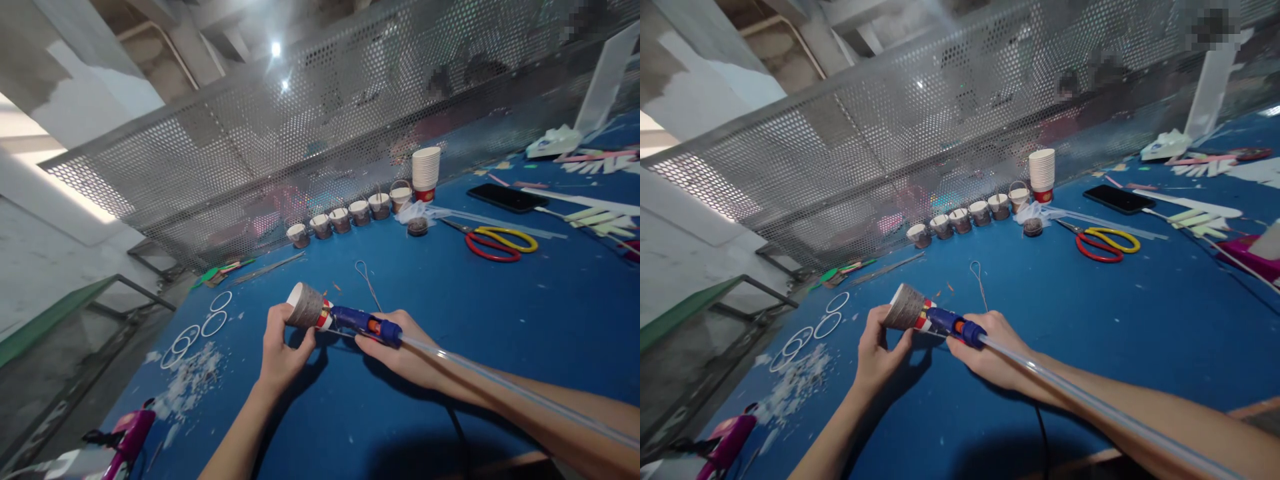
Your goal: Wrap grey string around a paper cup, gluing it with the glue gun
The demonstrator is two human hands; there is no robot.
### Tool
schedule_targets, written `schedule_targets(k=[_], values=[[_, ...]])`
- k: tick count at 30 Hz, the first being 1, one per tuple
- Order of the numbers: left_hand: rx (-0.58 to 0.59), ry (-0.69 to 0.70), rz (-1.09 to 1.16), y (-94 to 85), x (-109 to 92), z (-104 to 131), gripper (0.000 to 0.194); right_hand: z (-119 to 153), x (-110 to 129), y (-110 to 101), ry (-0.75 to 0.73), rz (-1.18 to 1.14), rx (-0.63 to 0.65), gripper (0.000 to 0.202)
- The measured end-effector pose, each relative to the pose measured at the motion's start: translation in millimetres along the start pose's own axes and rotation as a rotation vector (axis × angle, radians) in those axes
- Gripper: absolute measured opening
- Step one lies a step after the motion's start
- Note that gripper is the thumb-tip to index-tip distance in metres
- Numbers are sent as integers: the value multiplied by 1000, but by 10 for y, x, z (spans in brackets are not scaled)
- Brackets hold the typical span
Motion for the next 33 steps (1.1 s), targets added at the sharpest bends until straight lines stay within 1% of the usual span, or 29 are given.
schedule_targets(k=[4,7,11,14,17,20,22,30,33], values=[[-9,18,-33,1,-1,0,12,11,13,7,3,7,16,27],[-5,31,-38,3,-12,-2,11,31,-3,60,-31,54,49,25],[-11,25,-29,8,-26,-4,10,43,-36,109,-72,107,62,26],[-5,-14,-16,10,-17,3,11,29,-37,76,-58,102,43,25],[17,-51,15,8,4,13,11,1,-16,2,-7,63,8,25],[42,-61,46,5,20,22,12,-22,4,-52,40,21,-6,28],[43,-62,54,3,23,23,12,-24,12,-59,44,17,-3,29],[28,-93,37,7,1,6,13,36,-6,46,-39,97,42,25],[45,-101,27,12,-9,6,13,46,-35,90,-37,130,67,25]])
Point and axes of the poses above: each hand's wrist, its own z-axis away from the middle knuckle, its own y-axis out of the palm, x = y × z, the point moved 1 cm from there along -z, towards the middle knuckle, and after that the axes turned 3 degrees about y, right-handed, at the moved point
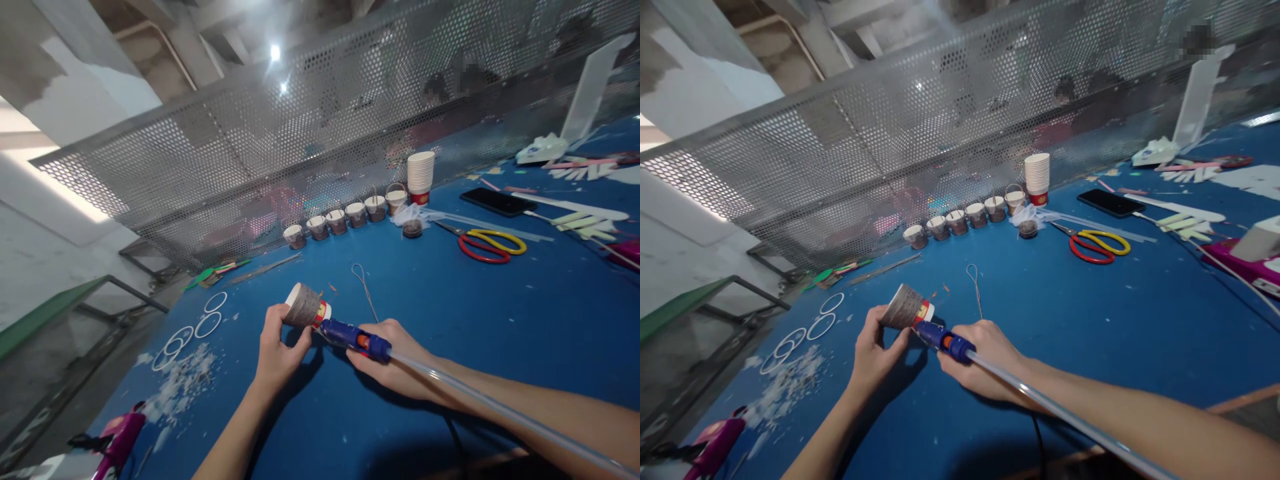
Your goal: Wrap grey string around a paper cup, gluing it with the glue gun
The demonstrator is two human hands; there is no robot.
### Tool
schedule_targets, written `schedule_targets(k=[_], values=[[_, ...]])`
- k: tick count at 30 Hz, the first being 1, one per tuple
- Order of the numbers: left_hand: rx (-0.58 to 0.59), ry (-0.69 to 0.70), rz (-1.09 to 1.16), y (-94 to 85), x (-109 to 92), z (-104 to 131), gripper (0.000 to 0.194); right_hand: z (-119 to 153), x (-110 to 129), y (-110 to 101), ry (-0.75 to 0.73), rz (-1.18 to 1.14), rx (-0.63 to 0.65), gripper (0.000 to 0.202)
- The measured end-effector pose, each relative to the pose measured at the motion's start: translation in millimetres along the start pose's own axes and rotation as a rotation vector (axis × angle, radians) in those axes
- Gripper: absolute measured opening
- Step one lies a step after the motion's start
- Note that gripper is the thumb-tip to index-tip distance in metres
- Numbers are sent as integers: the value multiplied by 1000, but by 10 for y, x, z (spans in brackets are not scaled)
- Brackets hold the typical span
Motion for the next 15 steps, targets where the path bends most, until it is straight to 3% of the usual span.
schedule_targets(k=[8,15], values=[[35,-51,45,14,36,10,11,-12,-12,-20,22,-20,-4,25],[70,8,119,-9,81,-1,8,-64,41,-170,198,-183,-20,30]])
Point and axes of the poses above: each hand's wrist, its own z-axis away from the middle knuckle, its own y-axis out of the palm, x = y × z, the point moved 1 cm from there along -z, towards the middle knuckle, and after that the axes turned 3 degrees about y, right-handed, at the moved point
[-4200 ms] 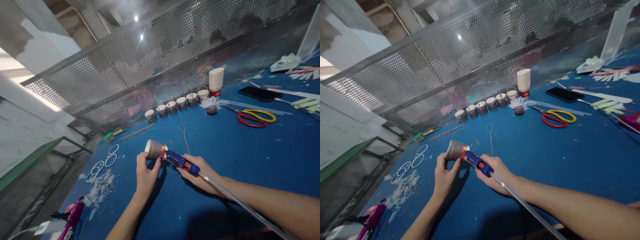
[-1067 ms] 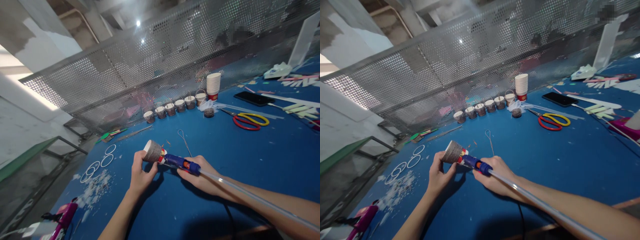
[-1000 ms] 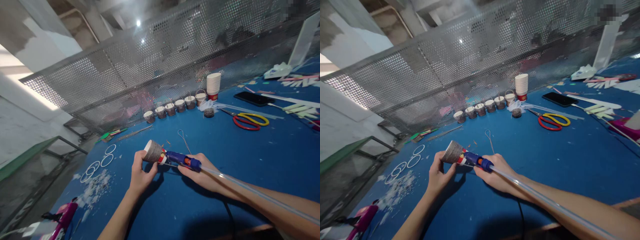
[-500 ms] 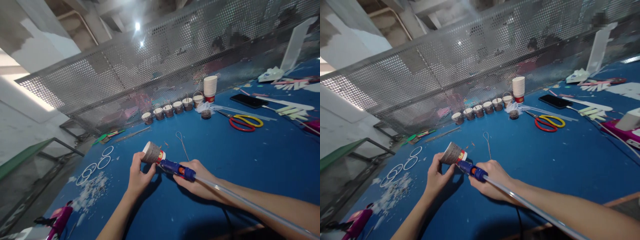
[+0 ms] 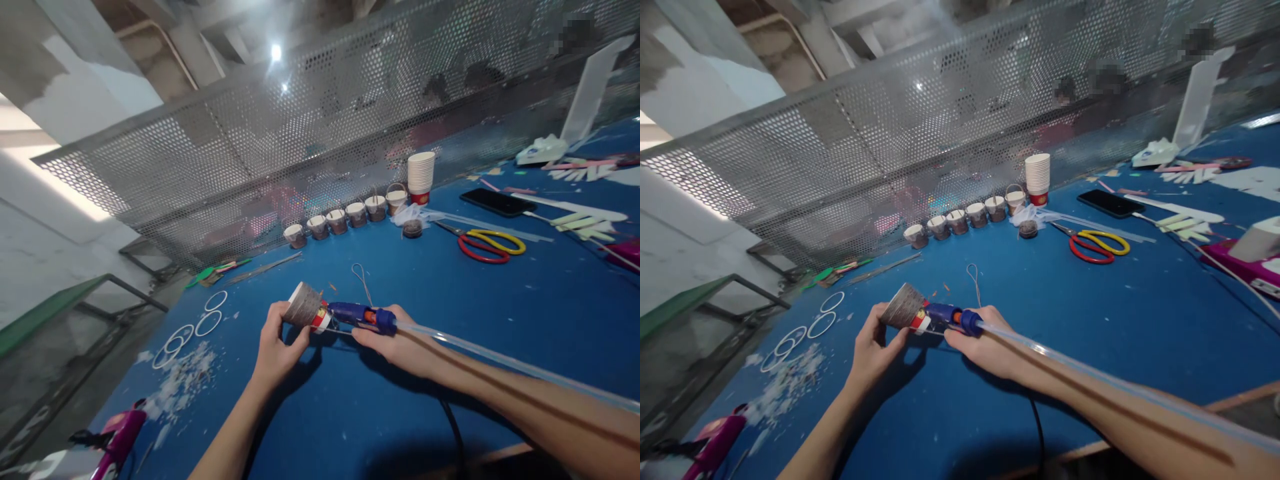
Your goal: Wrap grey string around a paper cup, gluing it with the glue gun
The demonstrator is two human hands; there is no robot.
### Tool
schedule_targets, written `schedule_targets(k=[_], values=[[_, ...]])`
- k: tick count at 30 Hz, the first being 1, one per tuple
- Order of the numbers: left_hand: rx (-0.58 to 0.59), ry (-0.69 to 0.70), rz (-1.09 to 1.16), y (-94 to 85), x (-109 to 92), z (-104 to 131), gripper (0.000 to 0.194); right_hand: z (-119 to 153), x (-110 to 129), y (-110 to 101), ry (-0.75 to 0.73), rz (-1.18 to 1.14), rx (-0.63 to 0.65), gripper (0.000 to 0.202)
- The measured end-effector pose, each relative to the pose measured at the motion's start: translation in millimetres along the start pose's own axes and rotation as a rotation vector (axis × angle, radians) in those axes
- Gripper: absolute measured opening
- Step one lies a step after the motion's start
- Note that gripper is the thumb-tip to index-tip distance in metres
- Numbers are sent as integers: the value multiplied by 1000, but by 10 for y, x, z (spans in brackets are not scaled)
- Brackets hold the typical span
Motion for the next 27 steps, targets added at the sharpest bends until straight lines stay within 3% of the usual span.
schedule_targets(k=[5,12,20,27], values=[[36,4,44,-6,19,1,7,-50,-8,-41,139,-42,90,35],[36,-71,100,1,19,-6,8,-125,-30,-80,135,-50,102,37],[43,-316,65,22,-100,-9,12,-126,-23,-96,120,-252,-10,21],[139,-313,146,27,-259,-3,10,-191,-81,-110,101,-610,-85,18]])
Point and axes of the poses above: each hand's wrist, its own z-axis away from the middle knuckle, its own y-axis out of the palm, x = y × z, the point moved 1 cm from there along -z, towards the middle knuckle, and after that the axes turned 3 degrees about y, right-handed, at the moved point
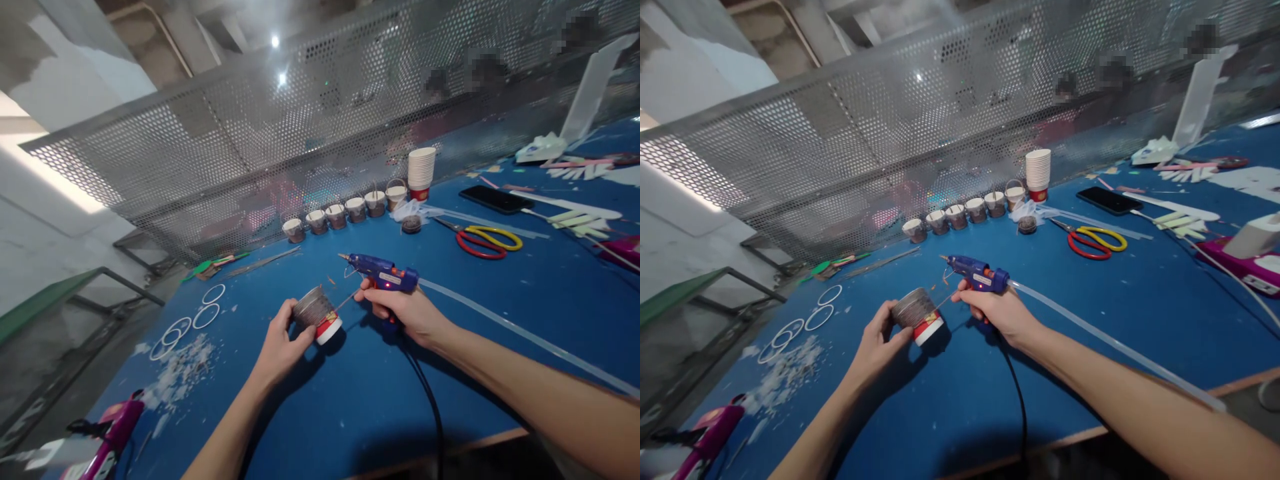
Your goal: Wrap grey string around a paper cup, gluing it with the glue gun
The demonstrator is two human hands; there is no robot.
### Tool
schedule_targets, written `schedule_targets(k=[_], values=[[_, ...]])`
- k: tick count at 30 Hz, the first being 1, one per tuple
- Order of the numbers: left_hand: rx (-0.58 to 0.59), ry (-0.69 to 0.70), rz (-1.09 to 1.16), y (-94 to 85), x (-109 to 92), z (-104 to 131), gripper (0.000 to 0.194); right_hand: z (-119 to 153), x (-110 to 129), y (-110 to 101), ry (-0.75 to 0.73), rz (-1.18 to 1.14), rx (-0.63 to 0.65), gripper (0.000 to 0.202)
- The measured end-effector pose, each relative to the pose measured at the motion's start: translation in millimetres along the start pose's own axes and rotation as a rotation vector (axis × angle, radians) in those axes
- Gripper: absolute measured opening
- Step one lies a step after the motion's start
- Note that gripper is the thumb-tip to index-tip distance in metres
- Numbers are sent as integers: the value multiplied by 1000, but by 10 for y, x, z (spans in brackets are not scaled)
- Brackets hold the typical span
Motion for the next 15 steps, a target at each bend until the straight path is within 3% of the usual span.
schedule_targets(k=[8,15], values=[[103,10,-40,35,-1,30,10,12,2,-6,-1,-105,18,14],[55,12,-80,36,8,19,11,25,8,1,22,-117,4,14]])
Point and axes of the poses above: each hand's wrist, its own z-axis away from the middle knuckle, its own y-axis out of the palm, x = y × z, the point moved 1 cm from there along -z, towards the middle knuckle, and after that the axes turned 3 degrees about y, right-handed, at the moved point
